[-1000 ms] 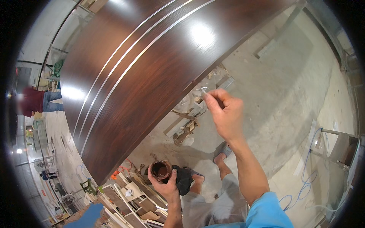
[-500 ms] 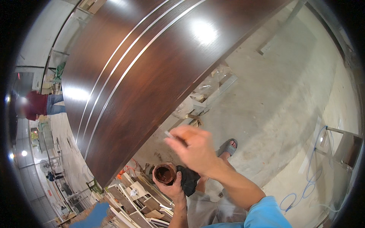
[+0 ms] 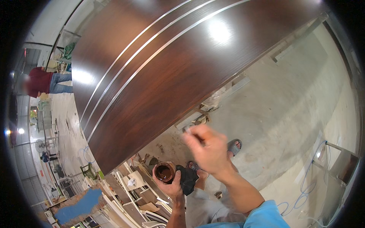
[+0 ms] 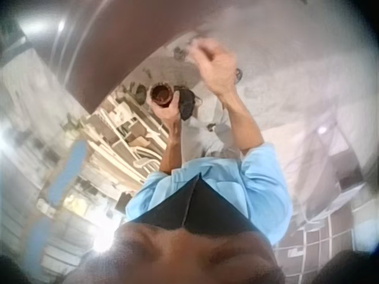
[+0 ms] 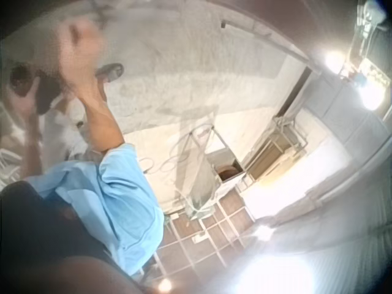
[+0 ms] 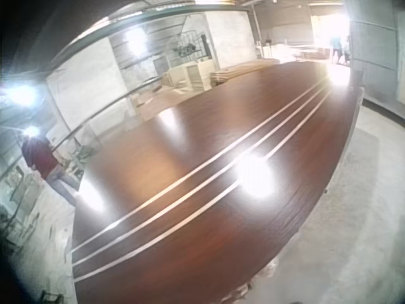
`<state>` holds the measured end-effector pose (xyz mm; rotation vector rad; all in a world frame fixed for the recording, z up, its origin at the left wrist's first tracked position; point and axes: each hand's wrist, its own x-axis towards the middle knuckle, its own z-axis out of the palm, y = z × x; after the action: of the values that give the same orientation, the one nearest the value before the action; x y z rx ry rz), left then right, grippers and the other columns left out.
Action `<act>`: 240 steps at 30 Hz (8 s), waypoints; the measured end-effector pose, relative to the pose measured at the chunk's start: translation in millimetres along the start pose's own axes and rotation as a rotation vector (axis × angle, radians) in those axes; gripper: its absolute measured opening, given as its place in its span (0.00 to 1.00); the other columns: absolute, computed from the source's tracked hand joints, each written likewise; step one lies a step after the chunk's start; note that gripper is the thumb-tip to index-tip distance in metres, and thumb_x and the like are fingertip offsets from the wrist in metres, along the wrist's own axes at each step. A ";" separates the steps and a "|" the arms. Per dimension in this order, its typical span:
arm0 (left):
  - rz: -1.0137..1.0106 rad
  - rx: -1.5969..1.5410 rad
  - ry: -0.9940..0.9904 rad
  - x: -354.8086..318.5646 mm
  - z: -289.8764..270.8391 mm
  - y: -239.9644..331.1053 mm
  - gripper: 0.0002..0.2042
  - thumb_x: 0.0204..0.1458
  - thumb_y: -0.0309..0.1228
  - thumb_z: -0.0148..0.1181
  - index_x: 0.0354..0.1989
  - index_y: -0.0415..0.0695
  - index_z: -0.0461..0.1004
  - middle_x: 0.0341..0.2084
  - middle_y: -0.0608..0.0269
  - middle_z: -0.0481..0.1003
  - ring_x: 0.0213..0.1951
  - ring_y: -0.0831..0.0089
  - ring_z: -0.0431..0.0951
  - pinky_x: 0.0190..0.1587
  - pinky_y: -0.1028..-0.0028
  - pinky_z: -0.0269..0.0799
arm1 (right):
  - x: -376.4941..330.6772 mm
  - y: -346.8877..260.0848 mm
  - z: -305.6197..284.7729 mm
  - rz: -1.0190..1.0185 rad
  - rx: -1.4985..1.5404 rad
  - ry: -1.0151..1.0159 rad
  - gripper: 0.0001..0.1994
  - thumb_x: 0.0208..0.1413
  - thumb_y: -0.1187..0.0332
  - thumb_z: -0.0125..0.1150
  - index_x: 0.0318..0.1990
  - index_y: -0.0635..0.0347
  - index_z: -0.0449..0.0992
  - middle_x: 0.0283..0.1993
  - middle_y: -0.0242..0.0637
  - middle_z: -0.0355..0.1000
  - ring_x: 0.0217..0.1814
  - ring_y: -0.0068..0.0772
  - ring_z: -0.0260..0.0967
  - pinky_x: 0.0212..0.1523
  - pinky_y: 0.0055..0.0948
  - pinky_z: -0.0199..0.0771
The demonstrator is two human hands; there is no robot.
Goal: The person applies a dark wood finish to a large curved wooden panel using a small brush and a container of finish. They repeatedly dip the brush into the container and apply the finish along the panel's surface, occasionally wiping the brush on a cloth. The work occurs in a workshop with other workers visible in the background.
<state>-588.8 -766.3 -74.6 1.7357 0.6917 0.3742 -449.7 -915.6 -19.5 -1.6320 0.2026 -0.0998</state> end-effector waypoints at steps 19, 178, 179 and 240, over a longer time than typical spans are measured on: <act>-0.037 -0.007 0.094 18.4 -88.6 -15.1 0.41 0.40 0.20 0.75 0.65 0.36 0.57 0.55 0.53 0.66 0.57 0.63 0.71 0.61 0.66 0.68 | -52.5 -5.8 79.7 0.005 -0.185 -0.202 0.07 0.57 0.70 0.65 0.37 0.66 0.81 0.32 0.46 0.78 0.32 0.41 0.78 0.34 0.35 0.77; 0.012 0.123 0.295 -17.8 -212.7 -68.8 0.44 0.38 0.20 0.68 0.68 0.34 0.52 0.59 0.45 0.63 0.60 0.52 0.68 0.65 0.57 0.66 | 35.5 -54.4 -19.8 -0.373 -0.700 0.267 0.10 0.56 0.66 0.65 0.31 0.65 0.82 0.48 0.50 0.75 0.50 0.52 0.73 0.52 0.42 0.72; 0.036 0.054 0.279 -18.4 -195.7 -58.8 0.44 0.38 0.19 0.67 0.68 0.34 0.52 0.59 0.45 0.63 0.60 0.53 0.68 0.65 0.57 0.65 | 51.5 -58.7 -45.7 -0.393 -0.832 0.353 0.10 0.57 0.66 0.65 0.33 0.65 0.83 0.48 0.49 0.76 0.50 0.51 0.73 0.51 0.41 0.72; -0.012 -0.122 0.142 25.9 -116.6 109.8 0.43 0.39 0.29 0.75 0.64 0.38 0.56 0.54 0.51 0.65 0.54 0.62 0.71 0.57 0.64 0.71 | -130.4 -100.8 94.5 0.507 0.256 -0.290 0.13 0.67 0.63 0.56 0.35 0.65 0.76 0.47 0.41 0.73 0.52 0.31 0.69 0.55 0.30 0.66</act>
<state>-608.6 -677.7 59.9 1.5998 0.7646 0.5250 -552.6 -791.9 81.5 -1.2806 0.3574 0.4777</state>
